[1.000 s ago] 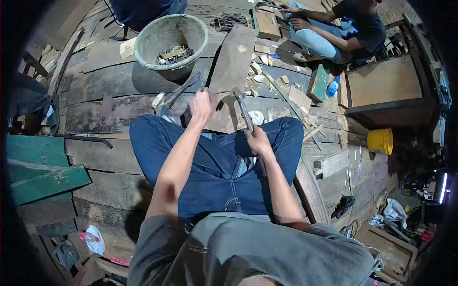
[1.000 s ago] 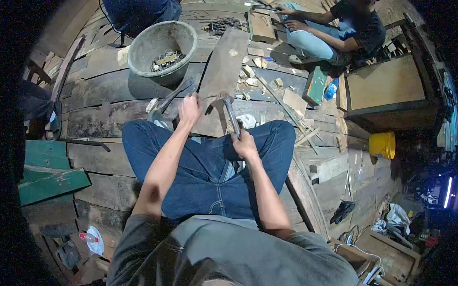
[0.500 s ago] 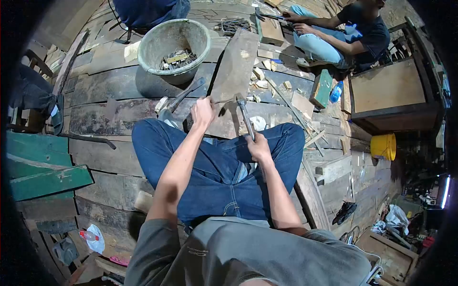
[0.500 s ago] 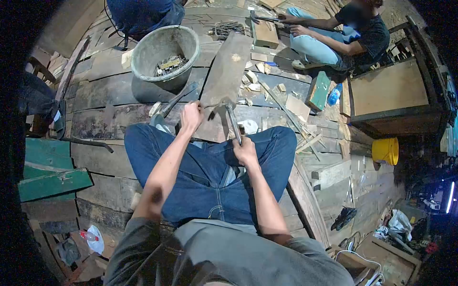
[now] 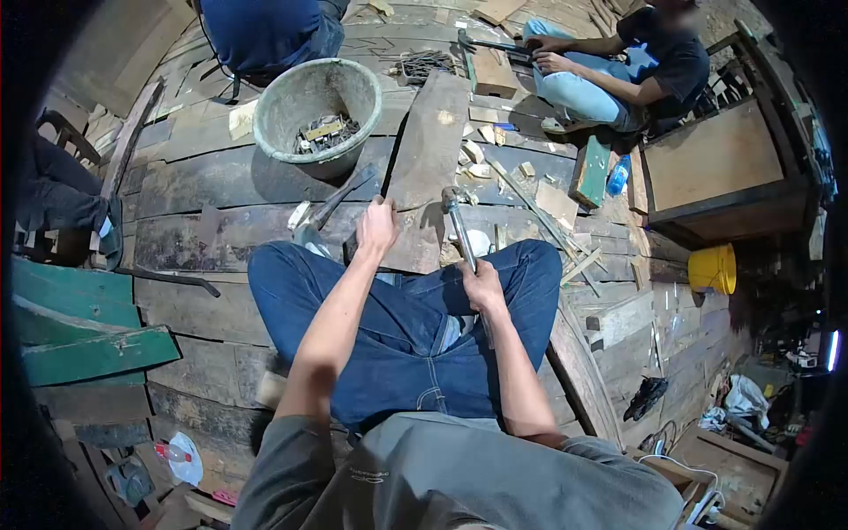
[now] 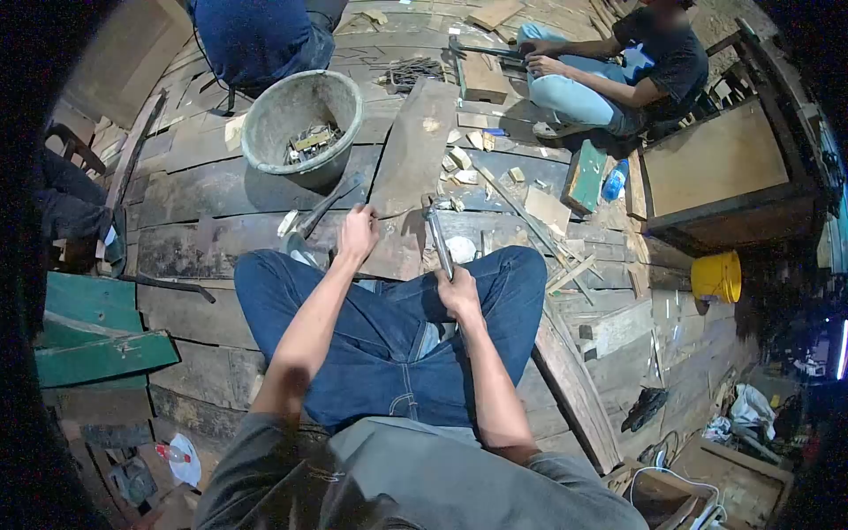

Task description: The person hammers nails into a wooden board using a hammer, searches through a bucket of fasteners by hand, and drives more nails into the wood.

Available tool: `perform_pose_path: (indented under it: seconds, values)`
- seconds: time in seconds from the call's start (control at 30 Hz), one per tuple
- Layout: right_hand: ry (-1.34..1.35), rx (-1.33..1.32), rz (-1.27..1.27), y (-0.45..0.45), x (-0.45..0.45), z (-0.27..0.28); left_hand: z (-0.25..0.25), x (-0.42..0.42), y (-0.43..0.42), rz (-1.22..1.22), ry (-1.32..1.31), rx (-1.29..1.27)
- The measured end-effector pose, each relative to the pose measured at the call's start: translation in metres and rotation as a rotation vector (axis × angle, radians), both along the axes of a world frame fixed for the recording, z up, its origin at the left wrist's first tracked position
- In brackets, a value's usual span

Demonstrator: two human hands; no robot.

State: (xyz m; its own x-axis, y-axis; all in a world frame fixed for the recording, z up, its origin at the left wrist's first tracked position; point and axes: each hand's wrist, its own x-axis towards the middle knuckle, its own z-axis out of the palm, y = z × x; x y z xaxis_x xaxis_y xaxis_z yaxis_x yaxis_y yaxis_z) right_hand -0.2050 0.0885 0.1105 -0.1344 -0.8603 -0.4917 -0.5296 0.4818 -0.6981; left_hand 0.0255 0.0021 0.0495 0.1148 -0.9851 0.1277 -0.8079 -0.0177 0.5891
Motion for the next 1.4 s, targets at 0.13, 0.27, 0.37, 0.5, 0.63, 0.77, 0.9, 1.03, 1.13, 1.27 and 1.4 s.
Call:
perform_pose_path:
  seconds: [0.13,0.27,0.37,0.5,0.63,0.77,0.9,1.03,1.13,1.27,1.4]
  values:
    - [-0.031,0.056,-0.042,0.0,-0.002,0.001,0.005,-0.002,0.0,-0.017,0.003,0.002]
    - [0.001,0.049,-0.011,0.0,0.0,0.003,-0.01,0.002,-0.005,-0.047,0.013,-0.003]
    - [0.043,0.009,0.026,-0.001,-0.004,-0.011,-0.009,0.003,-0.003,-0.04,0.015,-0.01]
    - [0.027,0.054,0.003,0.0,-0.001,0.004,-0.008,0.003,-0.005,-0.031,0.014,0.007]
    - [0.036,0.07,0.009,-0.002,-0.002,0.003,-0.017,0.002,-0.005,-0.004,0.04,-0.026]
    - [-0.029,0.075,-0.024,0.001,0.005,0.014,-0.01,0.002,-0.005,0.003,0.061,0.024]
    - [-0.033,0.089,-0.019,-0.002,0.002,0.007,-0.009,0.002,-0.006,-0.055,0.036,0.075]
    - [-0.049,0.065,-0.023,0.001,0.001,0.007,-0.002,-0.007,-0.004,-0.087,-0.056,0.108]
    - [-0.059,0.065,-0.023,-0.002,0.003,0.009,-0.003,-0.005,-0.007,-0.104,-0.1,0.068]
    - [-0.075,0.074,-0.024,-0.001,-0.001,0.014,0.011,-0.002,-0.006,-0.162,-0.072,0.003]
    - [-0.073,0.125,0.011,-0.003,-0.004,0.015,0.008,0.007,-0.004,-0.211,0.021,-0.056]
